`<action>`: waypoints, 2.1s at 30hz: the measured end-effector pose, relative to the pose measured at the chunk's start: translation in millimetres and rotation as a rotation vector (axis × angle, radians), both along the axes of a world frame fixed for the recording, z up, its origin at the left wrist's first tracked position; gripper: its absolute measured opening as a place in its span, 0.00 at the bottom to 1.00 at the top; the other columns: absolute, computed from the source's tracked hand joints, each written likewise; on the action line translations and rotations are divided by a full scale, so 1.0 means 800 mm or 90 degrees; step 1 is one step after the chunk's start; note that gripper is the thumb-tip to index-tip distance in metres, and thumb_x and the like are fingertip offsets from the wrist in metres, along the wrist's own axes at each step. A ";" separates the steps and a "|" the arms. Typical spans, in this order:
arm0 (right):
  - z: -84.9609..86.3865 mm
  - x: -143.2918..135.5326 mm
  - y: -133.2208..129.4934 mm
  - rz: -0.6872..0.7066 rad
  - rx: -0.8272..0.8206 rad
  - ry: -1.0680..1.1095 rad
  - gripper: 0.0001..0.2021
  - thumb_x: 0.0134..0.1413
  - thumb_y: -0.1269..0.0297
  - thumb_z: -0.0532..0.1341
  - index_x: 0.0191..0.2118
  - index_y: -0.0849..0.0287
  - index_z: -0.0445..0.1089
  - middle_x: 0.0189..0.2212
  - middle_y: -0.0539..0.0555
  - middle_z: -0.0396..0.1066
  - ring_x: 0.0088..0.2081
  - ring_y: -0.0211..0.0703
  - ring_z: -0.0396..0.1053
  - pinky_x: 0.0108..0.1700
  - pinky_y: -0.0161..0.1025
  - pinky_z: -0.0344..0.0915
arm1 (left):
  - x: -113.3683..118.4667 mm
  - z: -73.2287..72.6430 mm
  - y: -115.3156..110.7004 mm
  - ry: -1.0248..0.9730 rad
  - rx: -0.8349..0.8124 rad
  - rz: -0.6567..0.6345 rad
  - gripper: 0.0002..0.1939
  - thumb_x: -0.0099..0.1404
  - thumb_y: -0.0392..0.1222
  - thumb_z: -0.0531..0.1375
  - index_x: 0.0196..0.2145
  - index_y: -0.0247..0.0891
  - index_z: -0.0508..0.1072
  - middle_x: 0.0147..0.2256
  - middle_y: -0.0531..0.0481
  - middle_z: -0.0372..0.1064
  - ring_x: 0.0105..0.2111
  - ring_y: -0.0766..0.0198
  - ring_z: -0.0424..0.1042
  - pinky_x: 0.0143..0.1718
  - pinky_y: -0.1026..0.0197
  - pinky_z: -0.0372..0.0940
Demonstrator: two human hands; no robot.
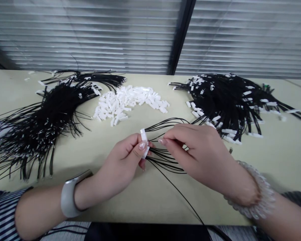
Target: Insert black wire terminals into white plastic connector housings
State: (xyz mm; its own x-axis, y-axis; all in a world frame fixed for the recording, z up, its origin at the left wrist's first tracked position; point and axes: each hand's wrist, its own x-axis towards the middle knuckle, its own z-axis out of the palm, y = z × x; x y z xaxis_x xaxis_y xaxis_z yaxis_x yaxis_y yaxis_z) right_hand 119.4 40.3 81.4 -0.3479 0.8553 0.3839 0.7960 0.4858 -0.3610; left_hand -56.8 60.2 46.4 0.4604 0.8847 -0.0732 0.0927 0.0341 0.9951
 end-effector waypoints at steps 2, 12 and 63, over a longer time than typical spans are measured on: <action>0.001 0.001 0.000 0.000 -0.018 0.002 0.10 0.54 0.70 0.51 0.27 0.62 0.67 0.23 0.49 0.66 0.26 0.30 0.60 0.29 0.31 0.52 | 0.000 -0.001 0.000 0.004 0.004 0.002 0.12 0.64 0.46 0.49 0.33 0.35 0.66 0.28 0.53 0.62 0.22 0.75 0.60 0.23 0.70 0.61; 0.009 -0.002 0.001 -0.010 -0.122 0.032 0.15 0.55 0.66 0.50 0.19 0.63 0.56 0.14 0.45 0.51 0.19 0.26 0.47 0.23 0.29 0.45 | -0.006 -0.005 -0.002 0.092 0.101 -0.005 0.12 0.65 0.46 0.47 0.29 0.37 0.63 0.24 0.56 0.57 0.23 0.73 0.59 0.25 0.69 0.59; -0.004 -0.013 0.001 0.027 -0.180 0.090 0.15 0.56 0.66 0.50 0.20 0.63 0.58 0.15 0.44 0.54 0.19 0.25 0.47 0.24 0.29 0.45 | -0.006 -0.004 -0.004 0.207 0.189 -0.016 0.12 0.66 0.44 0.46 0.30 0.37 0.63 0.21 0.56 0.58 0.22 0.72 0.58 0.24 0.69 0.55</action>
State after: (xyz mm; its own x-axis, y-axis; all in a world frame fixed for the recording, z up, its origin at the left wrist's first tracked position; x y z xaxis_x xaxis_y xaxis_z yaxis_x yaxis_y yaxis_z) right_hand 108.8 41.4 78.5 -0.3462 0.9206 0.1807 0.7096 0.3830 -0.5915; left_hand -62.0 57.1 43.0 0.4766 0.8783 0.0383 0.4003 -0.2555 0.8801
